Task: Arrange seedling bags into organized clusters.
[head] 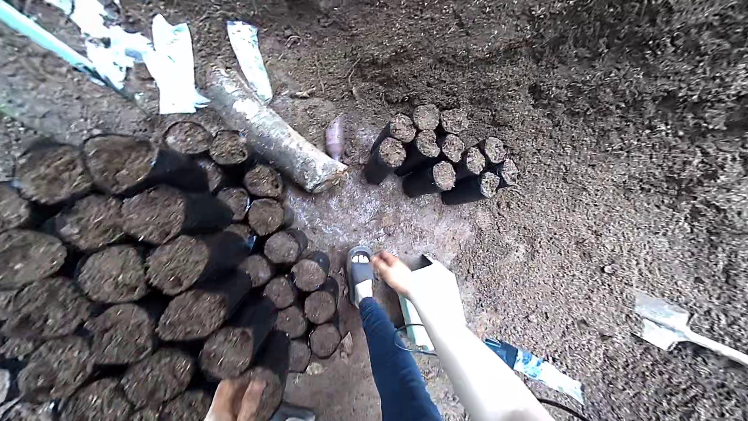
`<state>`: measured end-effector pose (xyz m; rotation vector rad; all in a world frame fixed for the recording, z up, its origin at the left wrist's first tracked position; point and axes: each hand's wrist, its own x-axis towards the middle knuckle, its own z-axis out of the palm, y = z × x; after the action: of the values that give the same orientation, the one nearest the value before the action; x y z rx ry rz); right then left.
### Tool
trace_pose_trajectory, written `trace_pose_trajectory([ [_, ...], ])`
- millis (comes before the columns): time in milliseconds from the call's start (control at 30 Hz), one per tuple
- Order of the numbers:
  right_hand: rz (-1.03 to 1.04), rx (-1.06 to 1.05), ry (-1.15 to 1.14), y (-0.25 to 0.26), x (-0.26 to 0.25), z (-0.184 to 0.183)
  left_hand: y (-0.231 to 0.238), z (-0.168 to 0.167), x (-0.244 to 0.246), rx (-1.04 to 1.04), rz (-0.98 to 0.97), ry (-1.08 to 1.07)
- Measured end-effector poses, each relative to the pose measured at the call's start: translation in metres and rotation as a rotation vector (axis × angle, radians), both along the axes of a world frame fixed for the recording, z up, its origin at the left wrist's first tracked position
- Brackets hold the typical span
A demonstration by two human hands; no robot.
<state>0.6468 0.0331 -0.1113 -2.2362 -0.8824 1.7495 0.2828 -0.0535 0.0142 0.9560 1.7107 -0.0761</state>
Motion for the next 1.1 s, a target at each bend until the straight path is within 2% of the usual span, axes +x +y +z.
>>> trace_pose_trajectory([
  [67, -0.507, 0.015, 0.014, 0.021, 0.059, -0.025, 0.058, -0.020, 0.067, 0.165, 0.118, -0.220],
  [133, -0.863, 0.023, 0.013, 0.040, 0.118, -0.049, 0.124, -0.050, 0.146, 0.104, 0.221, -0.404],
  [167, -0.963, 0.033, -0.011, 0.050, 0.145, -0.058, 0.156, -0.070, 0.184, 0.035, 0.235, -0.468],
  [267, -1.004, 0.044, -0.072, 0.082, 0.216, -0.079, 0.236, -0.141, 0.288, -0.067, 0.236, -0.511],
  [367, -0.820, -0.015, -0.082, 0.110, 0.273, -0.099, 0.293, -0.215, 0.361, -0.058, 0.203, -0.384],
  [433, -0.662, -0.091, -0.069, 0.122, 0.301, -0.106, 0.321, -0.240, 0.391, -0.125, 0.217, -0.346],
  [567, -0.548, -0.153, 0.062, 0.130, 0.328, -0.108, 0.342, -0.264, 0.408, -0.239, 0.202, -0.362],
  [667, -0.559, -0.090, 0.130, 0.124, 0.323, -0.119, 0.346, -0.263, 0.410, -0.168, 0.113, -0.324],
  [733, -0.559, 0.000, 0.095, 0.121, 0.302, -0.125, 0.345, -0.263, 0.414, -0.055, -0.010, -0.207],
  [867, -0.581, 0.102, -0.139, 0.120, 0.259, -0.130, 0.328, -0.265, 0.410, 0.056, -0.020, -0.107],
  [967, -0.687, 0.127, -0.194, 0.114, 0.249, -0.120, 0.293, -0.246, 0.392, 0.114, 0.034, -0.161],
  [1100, -0.671, 0.121, -0.271, 0.080, 0.231, -0.086, 0.223, -0.188, 0.336, 0.118, 0.148, -0.298],
])
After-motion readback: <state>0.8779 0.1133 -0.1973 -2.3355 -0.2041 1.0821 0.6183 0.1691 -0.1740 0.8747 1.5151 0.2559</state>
